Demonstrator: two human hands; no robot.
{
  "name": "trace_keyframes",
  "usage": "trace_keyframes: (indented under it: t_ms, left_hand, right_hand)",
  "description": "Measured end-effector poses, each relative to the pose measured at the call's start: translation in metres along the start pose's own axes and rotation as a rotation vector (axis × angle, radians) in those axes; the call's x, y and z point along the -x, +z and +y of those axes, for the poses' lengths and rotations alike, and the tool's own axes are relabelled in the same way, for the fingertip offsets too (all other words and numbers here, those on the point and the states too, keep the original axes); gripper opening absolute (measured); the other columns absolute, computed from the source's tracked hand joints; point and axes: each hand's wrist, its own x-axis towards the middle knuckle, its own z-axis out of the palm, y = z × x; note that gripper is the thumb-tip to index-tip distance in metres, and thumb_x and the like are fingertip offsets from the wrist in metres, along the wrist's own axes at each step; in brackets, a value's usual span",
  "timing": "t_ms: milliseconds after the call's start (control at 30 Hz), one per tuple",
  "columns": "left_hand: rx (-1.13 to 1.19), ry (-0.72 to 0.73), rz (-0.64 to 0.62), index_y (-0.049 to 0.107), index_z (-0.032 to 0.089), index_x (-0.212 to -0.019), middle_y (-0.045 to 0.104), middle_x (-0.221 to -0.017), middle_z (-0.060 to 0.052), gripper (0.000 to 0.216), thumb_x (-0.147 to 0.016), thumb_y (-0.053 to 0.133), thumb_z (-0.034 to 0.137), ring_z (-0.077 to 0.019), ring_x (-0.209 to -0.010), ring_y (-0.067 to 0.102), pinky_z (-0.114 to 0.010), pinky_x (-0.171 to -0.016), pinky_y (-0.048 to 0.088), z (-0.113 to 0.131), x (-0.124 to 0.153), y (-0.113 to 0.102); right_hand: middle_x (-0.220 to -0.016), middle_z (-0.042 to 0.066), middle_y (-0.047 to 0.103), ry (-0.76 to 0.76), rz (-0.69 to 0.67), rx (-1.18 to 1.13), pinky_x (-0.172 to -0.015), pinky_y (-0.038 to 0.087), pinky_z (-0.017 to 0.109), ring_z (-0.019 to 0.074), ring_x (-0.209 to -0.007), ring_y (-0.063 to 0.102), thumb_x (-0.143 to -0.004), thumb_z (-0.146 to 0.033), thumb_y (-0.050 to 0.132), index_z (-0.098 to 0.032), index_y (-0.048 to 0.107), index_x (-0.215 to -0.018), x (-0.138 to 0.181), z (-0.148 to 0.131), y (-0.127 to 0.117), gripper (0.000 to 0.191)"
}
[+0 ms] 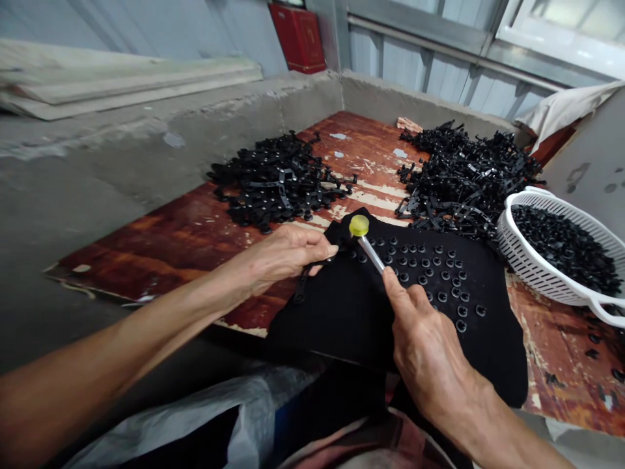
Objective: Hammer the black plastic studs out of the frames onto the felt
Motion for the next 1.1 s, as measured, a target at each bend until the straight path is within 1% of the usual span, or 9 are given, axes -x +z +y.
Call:
trace_keyframes:
  t_ms: [133, 267, 433, 533, 633, 800, 933, 1033, 1100]
  left_hand:
    - [0.038, 0.01, -0.022, 0.052, 0.018, -0.046, 0.045, -0.043, 0.002, 0.029, -0.064, 0.058, 0.041, -0.0086, -0.041, 0.034, -0.024, -0.045, 0.021, 0.0017, 0.0, -0.0004]
    - [0.039, 0.0, -0.005, 0.054, 0.018, -0.048, 0.047, -0.044, 0.002, 0.024, -0.062, 0.057, 0.036, -0.0093, -0.043, 0.036, -0.024, -0.044, 0.022, 0.0014, -0.0004, 0.0003]
    - [0.113, -0.027, -0.023, 0.052, 0.018, -0.046, 0.046, -0.042, 0.003, 0.026, -0.063, 0.059, 0.036, -0.0077, -0.041, 0.034, -0.023, -0.044, 0.022, 0.0028, 0.0011, 0.0014]
    - [0.094, -0.035, 0.002, 0.054, 0.018, -0.047, 0.047, -0.042, 0.003, 0.025, -0.065, 0.06, 0.035, -0.0075, -0.04, 0.033, -0.023, -0.043, 0.021, 0.0036, 0.0017, 0.0014]
    - [0.133, -0.036, -0.018, 0.053, 0.018, -0.047, 0.048, -0.043, 0.003, 0.026, -0.066, 0.061, 0.034, -0.0076, -0.041, 0.035, -0.022, -0.044, 0.022, 0.0032, 0.0013, 0.0017]
    - [0.108, -0.075, 0.003, 0.054, 0.017, -0.048, 0.048, -0.042, 0.003, 0.026, -0.066, 0.062, 0.033, -0.0077, -0.04, 0.036, -0.022, -0.044, 0.023, 0.0016, 0.0002, 0.002]
    - [0.133, -0.078, -0.012, 0.054, 0.017, -0.049, 0.049, -0.042, 0.003, 0.025, -0.067, 0.061, 0.033, -0.0077, -0.04, 0.036, -0.021, -0.043, 0.022, 0.0017, 0.0016, 0.0022]
    - [0.121, -0.09, -0.004, 0.053, 0.017, -0.049, 0.048, -0.042, 0.003, 0.026, -0.069, 0.059, 0.032, -0.0067, -0.038, 0.033, -0.021, -0.041, 0.02, 0.0036, 0.0029, 0.0032]
    - [0.113, -0.102, -0.004, 0.054, 0.017, -0.049, 0.049, -0.042, 0.003, 0.026, -0.07, 0.059, 0.031, -0.0064, -0.038, 0.032, -0.02, -0.041, 0.02, 0.005, 0.0031, 0.0038]
  right_hand:
    - [-0.094, 0.009, 0.061, -0.066, 0.089, -0.087, -0.059, 0.056, 0.029, 0.0176, -0.068, 0.062, -0.092, -0.002, 0.039, -0.024, 0.027, -0.156, 0.0015, -0.0014, -0.0004, 0.069]
    - [-0.084, 0.008, 0.06, -0.026, -0.042, 0.031, -0.055, 0.056, 0.032, 0.0175, -0.057, 0.057, -0.087, 0.0, 0.037, -0.016, 0.04, -0.151, 0.0, -0.005, -0.001, 0.066]
    - [-0.092, 0.008, 0.06, -0.055, 0.091, -0.052, -0.059, 0.055, 0.03, 0.0182, -0.066, 0.059, -0.091, -0.001, 0.038, -0.022, 0.029, -0.156, -0.0004, -0.0066, -0.0005, 0.069]
    - [-0.088, 0.008, 0.06, -0.035, -0.011, 0.028, -0.057, 0.055, 0.031, 0.0187, -0.061, 0.058, -0.088, 0.0, 0.037, -0.02, 0.038, -0.153, -0.0002, -0.0032, 0.0016, 0.067]
    - [-0.094, 0.008, 0.061, -0.065, 0.052, -0.063, -0.058, 0.055, 0.028, 0.0177, -0.065, 0.059, -0.091, -0.001, 0.038, -0.027, 0.027, -0.156, -0.0003, -0.0002, 0.0022, 0.071]
    - [-0.088, 0.011, 0.061, -0.042, -0.049, 0.062, -0.062, 0.057, 0.035, 0.0206, -0.066, 0.059, -0.084, 0.002, 0.035, -0.01, 0.039, -0.15, -0.0038, 0.0001, 0.0002, 0.067]
    - [-0.093, 0.01, 0.06, -0.031, 0.055, 0.047, -0.057, 0.054, 0.03, 0.017, -0.061, 0.057, -0.09, -0.002, 0.035, -0.014, 0.031, -0.154, -0.0048, -0.003, 0.0008, 0.065]
    - [-0.087, 0.009, 0.06, -0.022, -0.059, 0.151, -0.052, 0.052, 0.03, 0.0176, -0.057, 0.056, -0.087, -0.001, 0.035, -0.012, 0.039, -0.149, -0.0048, -0.0026, 0.0021, 0.064]
    - [-0.089, 0.009, 0.06, -0.035, -0.052, 0.1, -0.054, 0.052, 0.029, 0.0179, -0.062, 0.059, -0.088, 0.0, 0.035, -0.013, 0.033, -0.152, -0.0048, -0.0012, 0.0025, 0.065]
